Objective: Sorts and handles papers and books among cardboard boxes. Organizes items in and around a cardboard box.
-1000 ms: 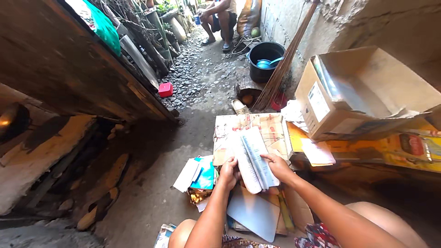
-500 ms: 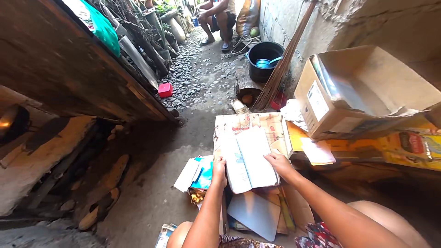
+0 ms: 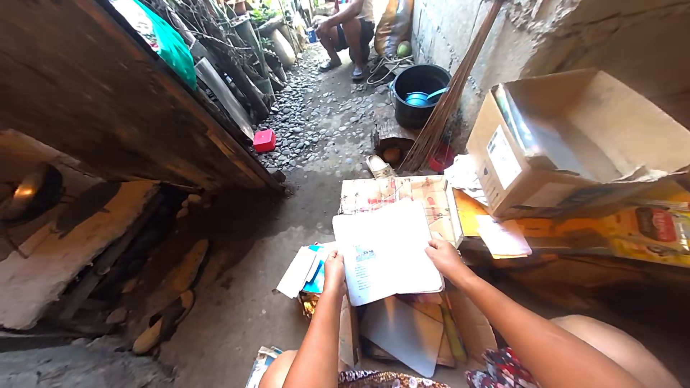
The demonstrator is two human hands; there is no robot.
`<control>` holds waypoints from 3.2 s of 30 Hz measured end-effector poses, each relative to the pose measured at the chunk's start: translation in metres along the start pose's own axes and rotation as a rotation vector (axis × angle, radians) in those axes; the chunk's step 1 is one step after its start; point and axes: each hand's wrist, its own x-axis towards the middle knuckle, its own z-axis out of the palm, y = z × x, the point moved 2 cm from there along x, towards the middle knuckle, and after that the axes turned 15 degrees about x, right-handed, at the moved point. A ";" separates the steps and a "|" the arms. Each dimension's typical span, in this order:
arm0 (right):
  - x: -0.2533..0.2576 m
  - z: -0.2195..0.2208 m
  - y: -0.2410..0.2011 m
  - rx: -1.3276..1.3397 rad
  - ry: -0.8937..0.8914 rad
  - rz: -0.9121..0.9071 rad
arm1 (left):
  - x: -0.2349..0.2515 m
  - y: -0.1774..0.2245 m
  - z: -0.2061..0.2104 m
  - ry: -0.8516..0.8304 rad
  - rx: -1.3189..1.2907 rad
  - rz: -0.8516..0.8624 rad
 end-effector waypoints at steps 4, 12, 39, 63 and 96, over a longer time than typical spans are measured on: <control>0.001 -0.001 0.003 0.010 0.000 0.002 | 0.003 -0.002 0.001 0.010 0.020 0.006; -0.001 -0.001 0.000 0.018 -0.029 -0.016 | 0.010 -0.006 0.002 0.029 0.077 -0.013; -0.006 0.006 -0.009 0.009 -0.077 -0.029 | 0.002 0.001 0.001 0.028 0.064 -0.048; -0.023 0.030 -0.019 0.085 -0.299 -0.183 | 0.009 -0.002 0.004 0.031 0.131 -0.050; -0.034 0.021 -0.026 -0.039 -0.384 -0.229 | -0.024 0.011 0.044 -0.320 -0.187 0.094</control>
